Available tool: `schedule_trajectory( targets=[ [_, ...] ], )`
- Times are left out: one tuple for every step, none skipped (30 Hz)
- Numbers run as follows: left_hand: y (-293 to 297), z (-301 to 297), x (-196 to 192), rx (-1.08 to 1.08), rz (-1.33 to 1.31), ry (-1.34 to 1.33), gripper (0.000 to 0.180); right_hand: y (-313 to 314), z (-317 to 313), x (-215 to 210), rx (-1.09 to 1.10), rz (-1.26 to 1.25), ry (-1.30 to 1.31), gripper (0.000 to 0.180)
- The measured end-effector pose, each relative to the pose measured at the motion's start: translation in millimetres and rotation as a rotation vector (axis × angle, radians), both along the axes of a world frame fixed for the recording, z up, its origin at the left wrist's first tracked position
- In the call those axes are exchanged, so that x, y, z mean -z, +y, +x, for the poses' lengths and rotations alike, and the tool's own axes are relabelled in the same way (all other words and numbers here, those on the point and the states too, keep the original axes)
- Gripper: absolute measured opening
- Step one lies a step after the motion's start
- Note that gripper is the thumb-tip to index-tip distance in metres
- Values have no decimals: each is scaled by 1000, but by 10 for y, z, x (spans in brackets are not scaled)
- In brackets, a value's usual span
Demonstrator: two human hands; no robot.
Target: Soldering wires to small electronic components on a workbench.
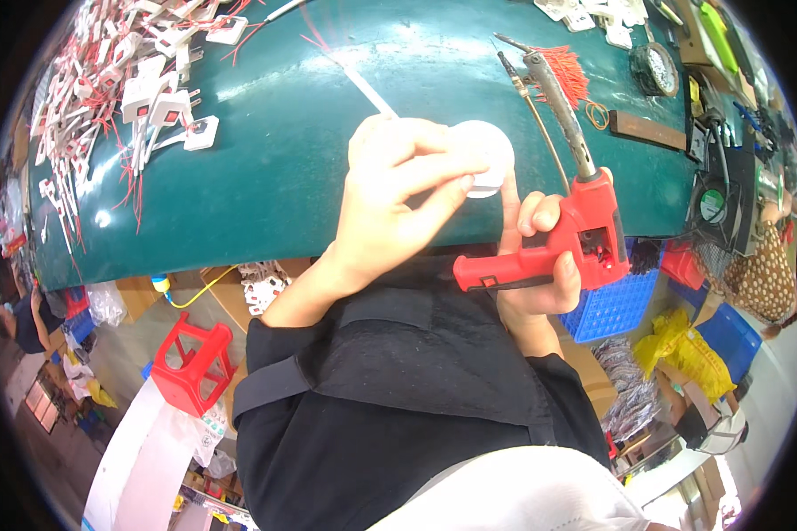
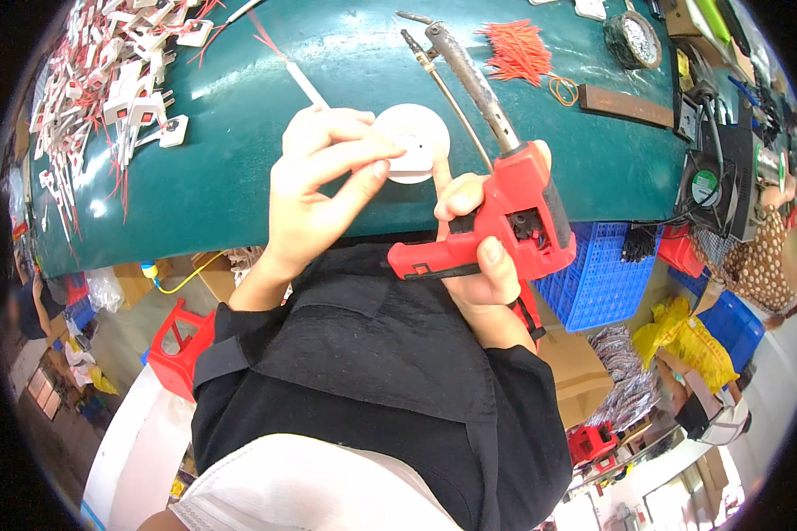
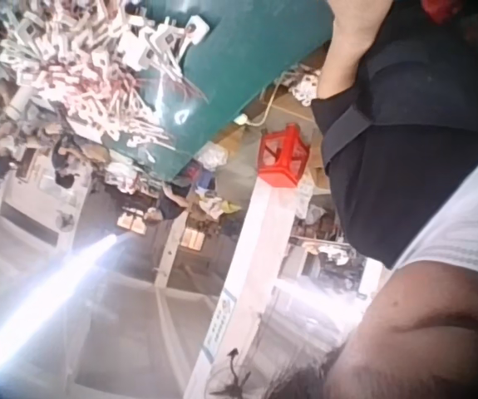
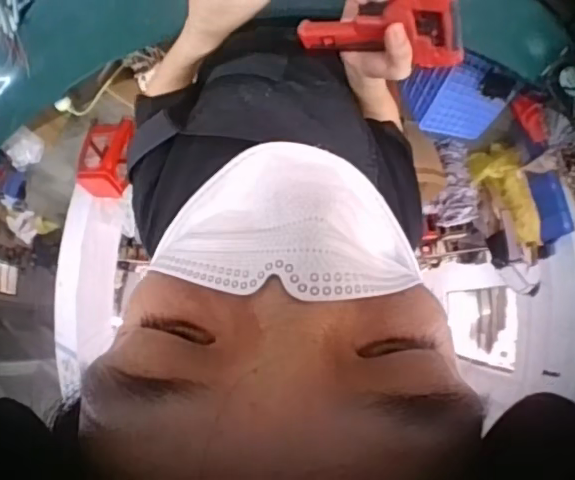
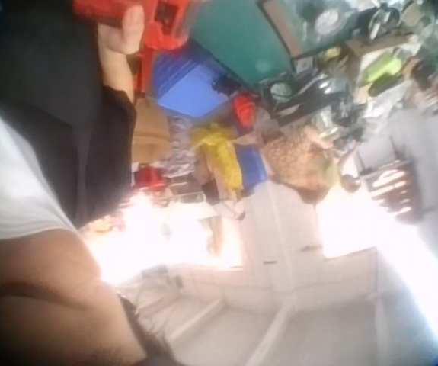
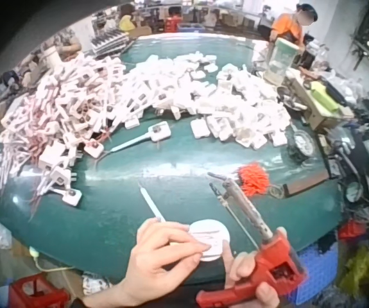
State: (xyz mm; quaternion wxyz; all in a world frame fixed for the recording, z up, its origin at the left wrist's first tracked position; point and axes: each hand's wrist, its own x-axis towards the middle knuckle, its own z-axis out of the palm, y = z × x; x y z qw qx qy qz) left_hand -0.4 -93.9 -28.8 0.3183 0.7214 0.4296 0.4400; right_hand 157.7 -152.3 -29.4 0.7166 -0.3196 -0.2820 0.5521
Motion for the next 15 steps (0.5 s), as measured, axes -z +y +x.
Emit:
schedule_trajectory(
  targets=[
    [-15,21,5,7,48,55,22,7,4,-18,5,-10,8,89],
    [-25,60,0,-26,105,104,20,13,43,-49,2,-16,23,88],
    [-18,90,-23,-24,106,98,20,4,121,-94,4,-14,17,88],
    [-14,104,-23,-66,96,135,19,-21,214,-122,-9,6,38,89],
    [-9,117,-22,-108,86,171,17,-51,320,-155,-21,26,58,89],
    [-11,123,1,-111,85,170,17,-87,455,-173,-45,33,-22,90],
    [-23,116,45,-129,104,134,16,-135,570,-182,-72,40,-99,90],
    [-33,108,81,-147,123,98,16,-188,624,-207,-42,27,-143,92],
    [0,138,69,-133,119,77,16,-250,676,-410,-36,-52,-209,92],
    [3,139,75,-129,95,46,16,-312,743,-494,-63,-101,-275,92],
    [7,137,77,-125,72,16,17,-371,796,-559,-89,-150,-342,93],
    [16,138,72,-125,71,16,17,-433,818,-593,-85,-233,-396,93],
    [35,134,45,-102,67,56,16,-481,811,-614,-83,-246,-406,91],
    [53,131,24,-80,63,96,15,-518,829,-640,-127,-291,-442,90],
    [76,133,17,-80,62,95,15,-541,861,-664,-171,-337,-479,89]
  ],
)
